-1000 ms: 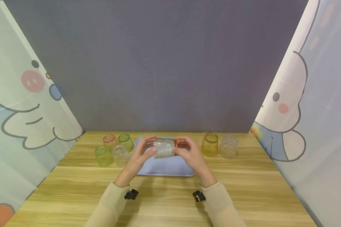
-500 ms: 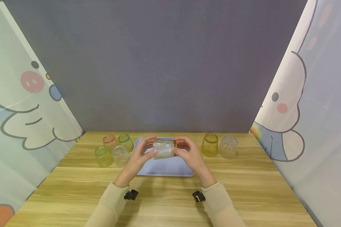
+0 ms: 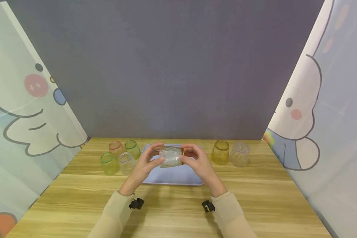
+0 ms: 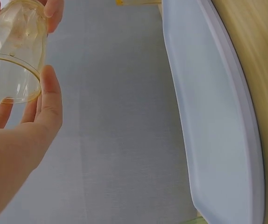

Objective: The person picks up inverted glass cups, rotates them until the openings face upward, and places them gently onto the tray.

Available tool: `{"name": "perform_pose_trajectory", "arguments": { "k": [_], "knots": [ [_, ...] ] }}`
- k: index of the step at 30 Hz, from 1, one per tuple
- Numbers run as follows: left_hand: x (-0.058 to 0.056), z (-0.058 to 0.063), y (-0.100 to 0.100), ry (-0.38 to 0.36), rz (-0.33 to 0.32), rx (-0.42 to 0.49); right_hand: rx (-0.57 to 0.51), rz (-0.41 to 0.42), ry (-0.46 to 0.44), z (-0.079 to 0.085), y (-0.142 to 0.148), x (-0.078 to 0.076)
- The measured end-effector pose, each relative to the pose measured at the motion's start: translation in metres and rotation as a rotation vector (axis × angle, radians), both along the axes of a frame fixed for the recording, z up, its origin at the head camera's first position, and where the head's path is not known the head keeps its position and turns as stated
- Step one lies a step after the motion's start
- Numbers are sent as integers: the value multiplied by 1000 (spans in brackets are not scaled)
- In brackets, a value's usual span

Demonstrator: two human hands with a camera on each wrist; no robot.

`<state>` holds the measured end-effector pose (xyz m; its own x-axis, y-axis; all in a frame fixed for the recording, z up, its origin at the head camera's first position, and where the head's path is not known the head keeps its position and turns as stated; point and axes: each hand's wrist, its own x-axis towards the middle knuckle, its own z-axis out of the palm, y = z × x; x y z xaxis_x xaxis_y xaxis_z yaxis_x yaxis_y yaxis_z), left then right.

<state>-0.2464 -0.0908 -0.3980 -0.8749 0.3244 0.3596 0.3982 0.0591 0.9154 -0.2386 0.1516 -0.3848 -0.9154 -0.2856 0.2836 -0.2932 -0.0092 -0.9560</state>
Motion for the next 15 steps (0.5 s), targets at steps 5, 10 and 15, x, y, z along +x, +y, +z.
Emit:
{"name": "perform_pose_trajectory", "arguments": {
  "k": [5, 10, 15],
  "knots": [
    [0, -1, -3, 3, 13, -15, 17, 33, -10, 1, -1, -1],
    [-1, -1, -5, 1, 22, -23, 36, 51, -19, 3, -2, -3],
    [-3, 1, -7, 25, 29, -31, 72, 53, -15, 4, -2, -6]
  ]
}}
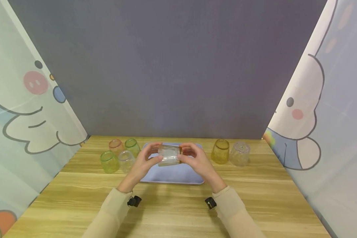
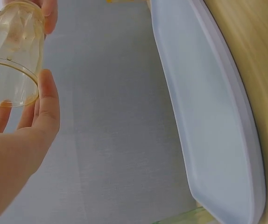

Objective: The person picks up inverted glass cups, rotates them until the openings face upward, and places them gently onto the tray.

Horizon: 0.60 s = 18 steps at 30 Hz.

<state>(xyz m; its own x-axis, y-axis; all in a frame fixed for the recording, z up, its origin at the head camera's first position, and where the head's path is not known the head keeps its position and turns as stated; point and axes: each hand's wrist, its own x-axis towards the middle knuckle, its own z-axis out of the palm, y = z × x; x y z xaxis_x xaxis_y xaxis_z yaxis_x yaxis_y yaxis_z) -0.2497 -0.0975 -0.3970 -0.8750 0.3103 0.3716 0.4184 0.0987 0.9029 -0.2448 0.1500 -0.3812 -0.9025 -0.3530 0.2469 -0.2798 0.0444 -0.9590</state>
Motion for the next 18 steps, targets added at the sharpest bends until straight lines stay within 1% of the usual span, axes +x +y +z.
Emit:
{"name": "perform_pose_trajectory", "arguments": {
  "k": [5, 9, 13, 18],
  "knots": [
    [-2, 2, -3, 16, 30, -15, 7, 12, 17, 0, 3, -5],
    [-3, 5, -5, -6, 43, -23, 43, 4, 46, -1, 7, -10],
    [-3, 8, -6, -27, 57, -32, 120, -20, 89, 0, 12, -13],
    [-4, 11, -7, -24, 96, -59, 246, -66, 126, 1, 18, -16]
  ]
}}
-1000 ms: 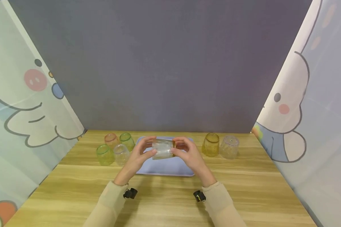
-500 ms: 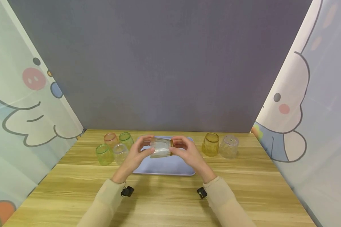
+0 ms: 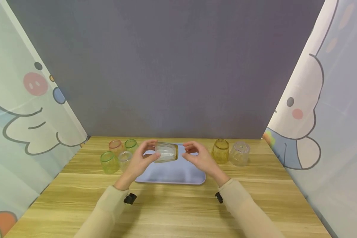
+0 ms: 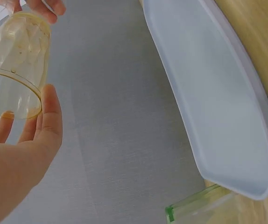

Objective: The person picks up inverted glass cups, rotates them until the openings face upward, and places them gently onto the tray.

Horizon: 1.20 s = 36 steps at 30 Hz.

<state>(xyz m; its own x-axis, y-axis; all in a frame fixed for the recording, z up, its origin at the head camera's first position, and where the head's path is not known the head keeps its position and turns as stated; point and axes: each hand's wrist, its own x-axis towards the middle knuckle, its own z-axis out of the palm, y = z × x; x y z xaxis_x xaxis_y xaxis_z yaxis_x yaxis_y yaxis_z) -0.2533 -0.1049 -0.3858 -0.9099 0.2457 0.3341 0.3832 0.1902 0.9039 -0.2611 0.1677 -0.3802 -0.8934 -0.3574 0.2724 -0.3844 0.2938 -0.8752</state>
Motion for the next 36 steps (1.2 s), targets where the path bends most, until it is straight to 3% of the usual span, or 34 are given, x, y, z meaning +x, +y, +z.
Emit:
{"name": "perform_pose_trajectory", "arguments": {
  "k": [13, 24, 36],
  "knots": [
    [-3, 10, -3, 83, 58, -114, 312, -111, 88, 13, 14, -7],
    [-9, 13, -7, 131, 153, -252, 492, -196, 149, 18, 23, -15],
    [-15, 15, -8, 136, 182, -317, 663, -269, 187, 16, 33, -19]
  ]
}}
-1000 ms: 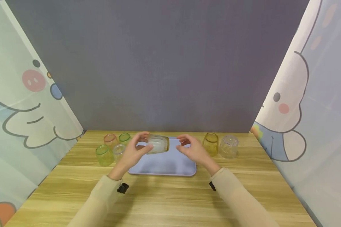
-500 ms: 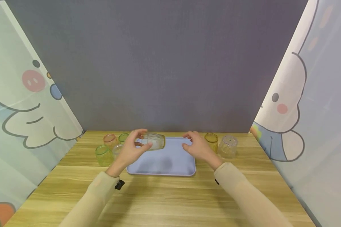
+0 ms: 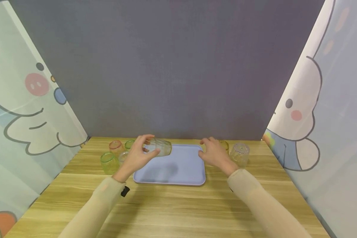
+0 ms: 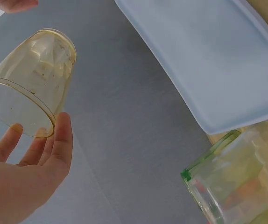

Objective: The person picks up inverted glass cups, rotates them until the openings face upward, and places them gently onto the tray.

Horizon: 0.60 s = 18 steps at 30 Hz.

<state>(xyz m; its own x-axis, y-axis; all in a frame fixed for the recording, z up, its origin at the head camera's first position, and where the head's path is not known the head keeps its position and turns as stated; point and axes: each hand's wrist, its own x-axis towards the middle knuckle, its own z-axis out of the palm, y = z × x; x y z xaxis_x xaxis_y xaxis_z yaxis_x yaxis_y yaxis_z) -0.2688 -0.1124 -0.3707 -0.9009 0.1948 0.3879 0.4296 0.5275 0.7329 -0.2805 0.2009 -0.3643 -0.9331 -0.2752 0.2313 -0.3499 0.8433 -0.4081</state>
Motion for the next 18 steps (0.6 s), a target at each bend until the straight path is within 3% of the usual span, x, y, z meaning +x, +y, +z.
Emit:
{"name": "perform_pose_trajectory", "arguments": {
  "k": [10, 18],
  "knots": [
    [-10, 2, -9, 42, 43, -117, 107, -24, 39, -4, 10, -3],
    [-17, 2, -15, 34, 67, -187, 153, -50, 27, -2, 16, -7]
  ]
}}
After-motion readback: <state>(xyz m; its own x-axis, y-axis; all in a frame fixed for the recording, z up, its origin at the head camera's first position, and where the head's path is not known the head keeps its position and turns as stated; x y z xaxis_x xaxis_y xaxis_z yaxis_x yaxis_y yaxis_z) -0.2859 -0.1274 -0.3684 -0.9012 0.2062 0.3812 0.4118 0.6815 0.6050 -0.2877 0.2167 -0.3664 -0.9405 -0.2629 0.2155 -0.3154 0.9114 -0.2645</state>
